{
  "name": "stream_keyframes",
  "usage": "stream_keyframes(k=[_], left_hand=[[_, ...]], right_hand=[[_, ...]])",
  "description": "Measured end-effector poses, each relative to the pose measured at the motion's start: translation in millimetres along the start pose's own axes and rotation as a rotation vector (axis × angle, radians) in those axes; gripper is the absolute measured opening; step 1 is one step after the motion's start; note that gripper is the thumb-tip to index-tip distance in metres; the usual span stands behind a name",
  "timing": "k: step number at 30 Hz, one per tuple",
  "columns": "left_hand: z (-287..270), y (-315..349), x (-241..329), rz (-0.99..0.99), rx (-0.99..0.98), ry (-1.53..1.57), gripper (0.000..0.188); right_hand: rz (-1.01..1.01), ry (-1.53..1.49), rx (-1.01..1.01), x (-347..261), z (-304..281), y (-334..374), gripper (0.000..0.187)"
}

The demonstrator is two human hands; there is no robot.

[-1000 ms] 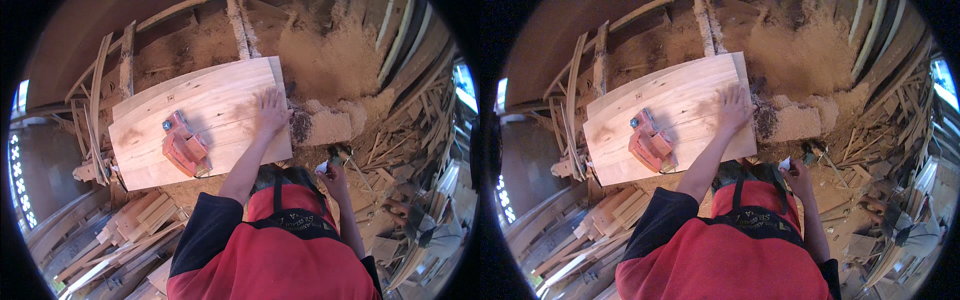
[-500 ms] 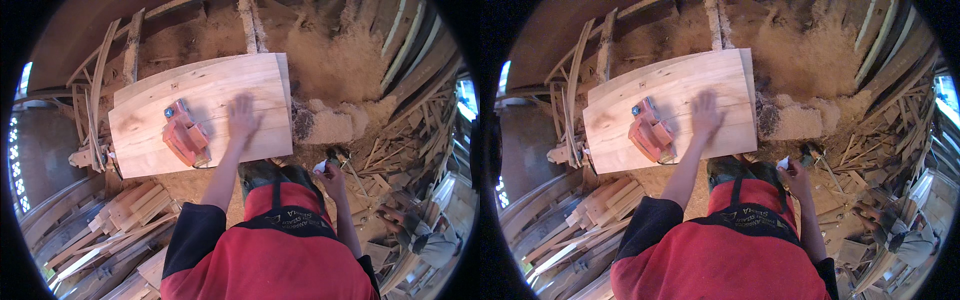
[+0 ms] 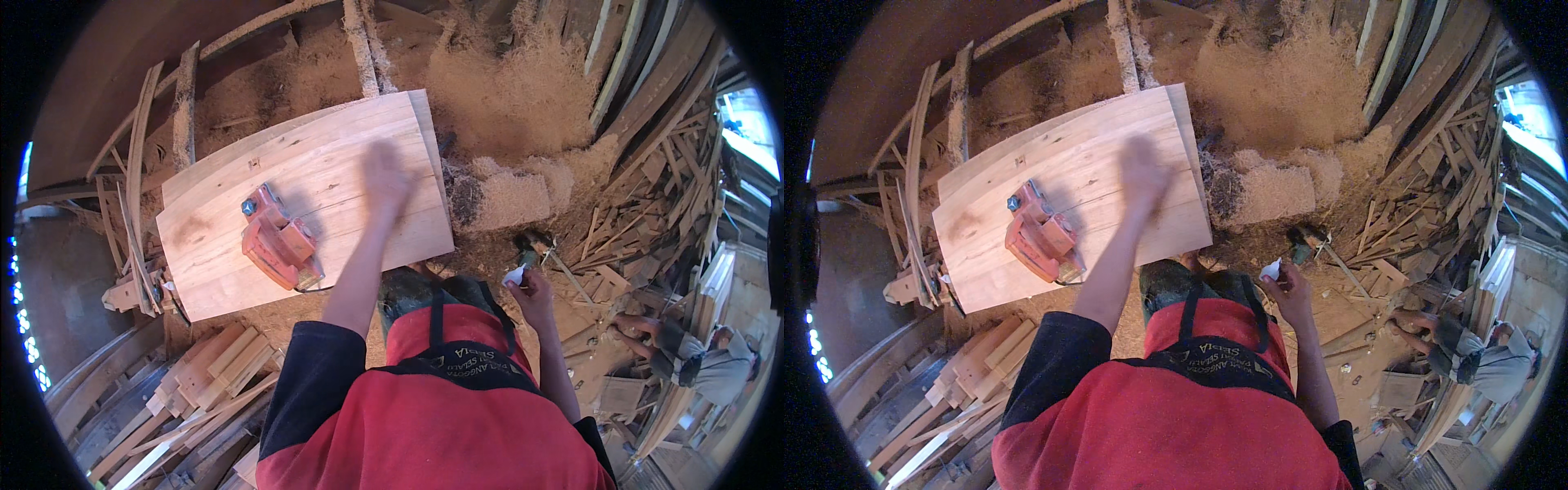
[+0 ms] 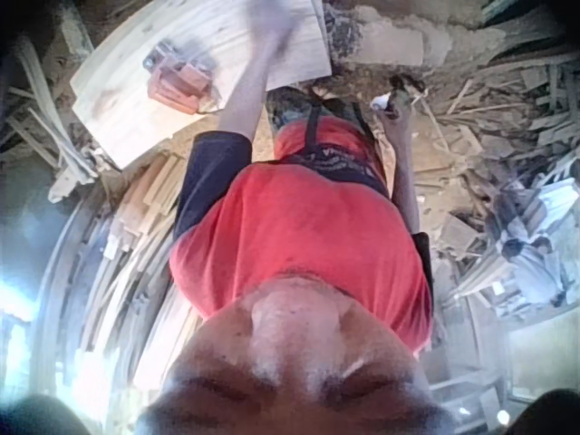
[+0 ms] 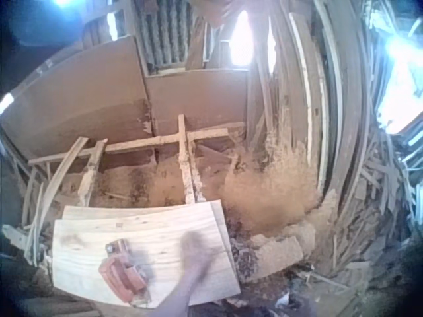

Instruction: The person sands the surface of two wooden planks using an electric belt sander, applying glue to a small area and then continuing to sand the wood.

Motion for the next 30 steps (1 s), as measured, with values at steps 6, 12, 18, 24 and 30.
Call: stream_keyframes(k=[6, 12, 18, 24, 30], left_hand=[[-7.7, 13.1, -37.6, -0.138, 0.382, -0.098, 0.08], [49.0, 52.2, 81.1, 0.324, -0.05, 0.227, 0.087], [14.5, 28.1, 47.2, -0.029, 0.074, 0.059, 0.087], [68.9, 144.2, 173.1, 0.692, -0.577, 0.746, 0.055], [17.3, 243.4, 6.2, 0.105, -0.362, 0.814, 0.041]], right_hand=[[0.055, -0.084, 0.073, 3.4, -3.3, 13.3, 0.023], [0.116, -0.18, 0.121, 4.8, -2.8, 16.0, 0.024], [0.019, -0.215, 0.186, -15.9, -20.0, 14.2, 0.027], [-0.1, -0.168, 0.385, -23.9, -21.2, -26.8, 0.037], [-0.166, -0.082, 0.029, -73.4, 61.0, -101.8, 0.034]])
Point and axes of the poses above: each hand's wrist, its own y-axis away from the middle knuckle, its own z-axis out of the palm, x = y × z, the point moved 5 cm from there along -y, towards the middle knuckle, and after that the axes turned 3 degrees about y, right-handed, at the moved point
